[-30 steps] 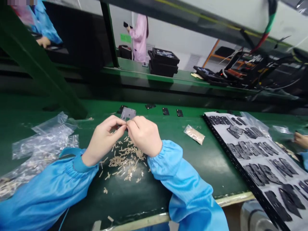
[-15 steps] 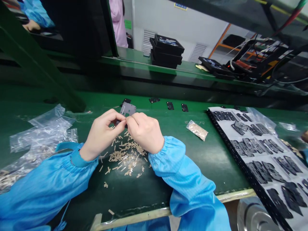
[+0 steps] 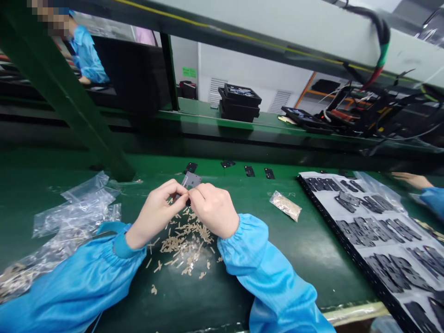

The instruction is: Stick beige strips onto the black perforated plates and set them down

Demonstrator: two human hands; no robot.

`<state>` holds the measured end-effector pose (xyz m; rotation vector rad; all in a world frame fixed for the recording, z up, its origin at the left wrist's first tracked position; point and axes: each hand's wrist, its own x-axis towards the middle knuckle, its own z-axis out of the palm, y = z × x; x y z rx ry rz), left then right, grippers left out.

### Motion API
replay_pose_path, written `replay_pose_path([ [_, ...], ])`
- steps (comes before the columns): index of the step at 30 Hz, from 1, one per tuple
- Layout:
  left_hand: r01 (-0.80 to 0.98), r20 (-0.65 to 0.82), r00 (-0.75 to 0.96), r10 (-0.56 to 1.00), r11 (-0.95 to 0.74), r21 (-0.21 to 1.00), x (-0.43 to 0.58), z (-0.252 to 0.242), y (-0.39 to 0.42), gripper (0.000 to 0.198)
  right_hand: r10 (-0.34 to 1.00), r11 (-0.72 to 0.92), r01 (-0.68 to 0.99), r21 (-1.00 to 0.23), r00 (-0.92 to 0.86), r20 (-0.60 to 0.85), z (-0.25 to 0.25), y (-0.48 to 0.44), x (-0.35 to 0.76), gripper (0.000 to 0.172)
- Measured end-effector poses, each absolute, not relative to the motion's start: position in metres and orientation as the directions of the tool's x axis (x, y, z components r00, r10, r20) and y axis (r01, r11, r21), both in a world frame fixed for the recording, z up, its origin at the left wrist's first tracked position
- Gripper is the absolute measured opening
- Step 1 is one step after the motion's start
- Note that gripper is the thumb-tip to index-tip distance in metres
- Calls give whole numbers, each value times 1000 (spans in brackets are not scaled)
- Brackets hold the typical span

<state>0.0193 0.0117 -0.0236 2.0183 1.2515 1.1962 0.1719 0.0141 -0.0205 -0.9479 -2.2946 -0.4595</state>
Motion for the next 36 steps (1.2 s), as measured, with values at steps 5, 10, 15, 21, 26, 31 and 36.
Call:
replay_pose_path([
  [5, 469, 430, 206, 879, -474, 745, 20, -22, 10, 14, 510, 668, 740, 85, -537, 672, -22, 12, 170, 22],
  [10, 467, 421, 208, 883, -468, 750, 20, -21, 10, 14, 528, 692, 720, 50, -552, 645, -21, 12, 172, 21],
  [15, 481, 422, 210, 882, -469, 741, 20, -21, 10, 14, 517, 674, 735, 70, -537, 666, -21, 12, 170, 22],
  [21, 493, 435, 203, 877, -475, 729, 21, -22, 8, 14, 529, 651, 757, 61, -509, 679, -22, 12, 169, 22],
  [26, 513, 439, 207, 875, -479, 713, 22, -22, 9, 14, 535, 664, 747, 41, -512, 672, -25, 13, 169, 23],
  [31, 557, 492, 209, 845, -516, 650, 18, -20, 9, 13, 548, 610, 792, 18, -438, 713, -22, 14, 174, 20],
  [36, 515, 549, 230, 804, -579, 632, 10, -14, 10, 13, 603, 654, 750, -103, -433, 670, -12, 12, 180, 25],
])
